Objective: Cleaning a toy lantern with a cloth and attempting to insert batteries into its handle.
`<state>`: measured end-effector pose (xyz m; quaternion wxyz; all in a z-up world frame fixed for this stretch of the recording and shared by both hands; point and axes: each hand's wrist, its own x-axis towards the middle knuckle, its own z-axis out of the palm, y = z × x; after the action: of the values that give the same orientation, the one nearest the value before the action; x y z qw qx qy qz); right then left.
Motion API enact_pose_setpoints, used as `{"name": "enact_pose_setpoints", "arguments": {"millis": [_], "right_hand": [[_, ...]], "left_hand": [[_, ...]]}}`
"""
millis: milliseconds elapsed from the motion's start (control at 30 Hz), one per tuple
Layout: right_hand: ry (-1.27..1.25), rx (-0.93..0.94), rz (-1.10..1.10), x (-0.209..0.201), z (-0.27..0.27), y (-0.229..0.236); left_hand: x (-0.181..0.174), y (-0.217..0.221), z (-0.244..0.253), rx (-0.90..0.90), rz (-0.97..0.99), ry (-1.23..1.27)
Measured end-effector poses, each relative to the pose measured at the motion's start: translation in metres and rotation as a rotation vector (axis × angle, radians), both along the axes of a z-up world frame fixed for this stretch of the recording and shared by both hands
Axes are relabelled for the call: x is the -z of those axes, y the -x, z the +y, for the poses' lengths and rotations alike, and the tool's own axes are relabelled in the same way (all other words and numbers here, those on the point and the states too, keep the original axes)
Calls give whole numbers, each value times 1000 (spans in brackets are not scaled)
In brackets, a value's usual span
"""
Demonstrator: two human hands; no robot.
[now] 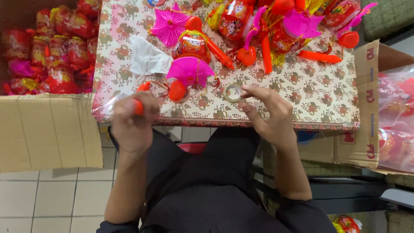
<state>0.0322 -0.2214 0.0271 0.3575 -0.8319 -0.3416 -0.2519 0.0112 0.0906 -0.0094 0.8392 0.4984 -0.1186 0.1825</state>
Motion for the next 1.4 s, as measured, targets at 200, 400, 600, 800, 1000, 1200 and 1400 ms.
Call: {"name": "enact_pose_setpoints", "arguments": {"millis": [200,400,600,800,1000,1200,1400], "right_hand": [[62,-61,82,-9,19,0],[187,-255,-124,-28,103,-13],[455,-292,-468,-14,180,-56],[516,-381,-479,22,202,-75],[247,-582,-68,-10,172,-70],[123,-607,-175,-19,131,-73],[130,-636,-167,-32,100,-64]], "left_hand": [[-11,23,41,-160,62,-178],[10,39,54,-291,184,-531],[-1,56,47,-234,262,-704],[-23,65,42,-146,171,-780],[-29,58,41,-183,66,-848],[-39,42,25,-206,22,-915],[-39,31,7,-67,13,-976]]}}
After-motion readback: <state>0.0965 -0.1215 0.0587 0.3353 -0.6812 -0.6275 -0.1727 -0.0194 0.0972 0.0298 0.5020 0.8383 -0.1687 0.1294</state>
